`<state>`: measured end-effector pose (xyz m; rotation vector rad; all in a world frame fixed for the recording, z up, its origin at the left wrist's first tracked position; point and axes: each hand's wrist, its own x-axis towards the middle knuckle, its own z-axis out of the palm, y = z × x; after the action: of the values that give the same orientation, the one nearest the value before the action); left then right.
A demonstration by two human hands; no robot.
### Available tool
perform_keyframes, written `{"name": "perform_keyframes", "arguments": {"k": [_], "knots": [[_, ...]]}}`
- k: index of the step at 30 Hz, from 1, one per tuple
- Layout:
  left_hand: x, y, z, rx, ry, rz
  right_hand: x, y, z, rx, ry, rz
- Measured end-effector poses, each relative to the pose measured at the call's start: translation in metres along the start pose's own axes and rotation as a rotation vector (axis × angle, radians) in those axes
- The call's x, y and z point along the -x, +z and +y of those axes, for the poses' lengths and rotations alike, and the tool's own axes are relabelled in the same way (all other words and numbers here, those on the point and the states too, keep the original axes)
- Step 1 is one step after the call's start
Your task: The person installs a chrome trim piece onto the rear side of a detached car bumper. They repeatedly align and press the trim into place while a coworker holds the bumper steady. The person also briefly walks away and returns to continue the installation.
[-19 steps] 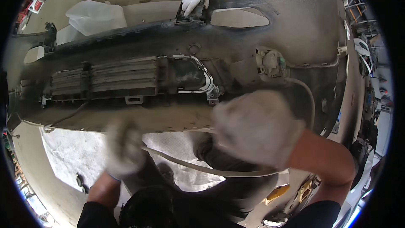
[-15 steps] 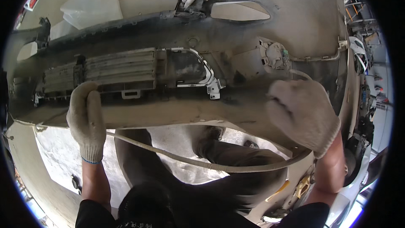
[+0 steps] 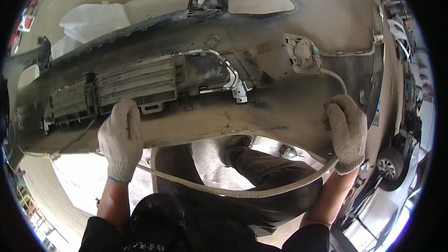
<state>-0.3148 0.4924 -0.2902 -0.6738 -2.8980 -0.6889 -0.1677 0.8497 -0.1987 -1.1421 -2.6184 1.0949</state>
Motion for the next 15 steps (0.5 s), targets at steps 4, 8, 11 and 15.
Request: {"name": "perform_keyframes", "arguments": {"k": [4,8,11,15], "knots": [[0.0,-0.007,0.006,0.081,-0.005,-0.132,-0.003,-0.002,-0.004,-0.021,0.069,0.011],[-0.016,-0.028,-0.005,0.323,-0.017,-0.508,-0.006,-0.001,0.0,0.02,0.074,-0.002],[-0.061,-0.014,-0.02,0.324,0.164,-0.674,-0.004,-0.004,0.0,0.106,0.061,-0.046],[-0.142,0.083,-0.04,-0.192,0.297,-0.601,-0.013,-0.006,-0.008,0.229,-0.001,-0.189]]}}
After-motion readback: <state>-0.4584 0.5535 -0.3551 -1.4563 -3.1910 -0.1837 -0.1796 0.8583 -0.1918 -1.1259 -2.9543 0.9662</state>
